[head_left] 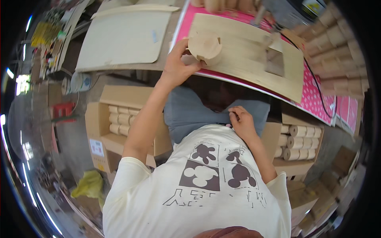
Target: Operator uses a vertical router/drill press to process small cylindrical wooden blocks.
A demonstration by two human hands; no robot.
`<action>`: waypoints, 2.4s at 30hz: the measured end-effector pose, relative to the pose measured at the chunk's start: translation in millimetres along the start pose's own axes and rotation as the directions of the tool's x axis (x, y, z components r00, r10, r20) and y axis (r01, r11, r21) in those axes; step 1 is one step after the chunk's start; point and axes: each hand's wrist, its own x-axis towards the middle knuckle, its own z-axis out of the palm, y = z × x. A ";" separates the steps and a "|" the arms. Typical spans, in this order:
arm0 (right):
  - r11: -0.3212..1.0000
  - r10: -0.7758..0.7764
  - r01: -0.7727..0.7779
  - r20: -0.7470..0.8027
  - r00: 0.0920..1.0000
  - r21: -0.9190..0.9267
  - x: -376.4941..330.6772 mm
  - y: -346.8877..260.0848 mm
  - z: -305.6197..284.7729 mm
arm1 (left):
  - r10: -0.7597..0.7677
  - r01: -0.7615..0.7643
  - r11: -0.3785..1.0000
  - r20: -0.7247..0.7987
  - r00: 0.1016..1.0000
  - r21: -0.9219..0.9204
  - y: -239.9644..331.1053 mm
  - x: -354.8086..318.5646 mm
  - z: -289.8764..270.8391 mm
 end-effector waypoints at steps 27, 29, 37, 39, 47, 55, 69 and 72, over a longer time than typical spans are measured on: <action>0.876 -0.311 -0.009 -0.579 0.754 -0.483 77.5 19.3 -148.3 | -0.008 -0.042 0.831 0.086 0.996 0.555 -20.8 33.5 42.6; 0.815 -0.362 -0.036 -0.557 0.747 -0.578 82.1 29.6 -156.3 | 0.037 -0.113 0.772 0.133 0.990 0.626 -28.5 26.7 24.9; 0.798 -0.324 -0.035 -0.476 0.818 -0.602 96.6 41.2 -149.2 | 0.073 -0.162 0.728 0.160 0.984 0.666 -37.8 8.5 19.7; 0.813 -0.327 -0.033 -0.502 0.801 -0.582 97.8 43.0 -144.4 | 0.114 -0.192 0.713 0.158 0.981 0.674 -40.5 8.8 20.5; 0.807 -0.374 -0.037 -0.558 0.740 -0.589 92.3 47.6 -128.1 | 0.138 -0.203 0.697 0.150 0.979 0.688 -42.8 5.0 24.5; 0.845 -0.392 -0.012 -0.634 0.666 -0.535 100.5 51.3 -130.6 | 0.137 -0.211 0.670 0.162 0.977 0.712 -43.6 6.9 27.0; 0.876 -0.386 0.003 -0.696 0.606 -0.483 95.5 59.7 -159.5 | 0.028 -0.168 0.652 0.198 0.980 0.739 -29.4 6.5 43.4; 0.886 -0.378 0.009 -0.709 0.595 -0.464 94.4 64.8 -159.8 | 0.006 -0.149 0.676 0.197 0.980 0.722 -26.5 9.2 47.7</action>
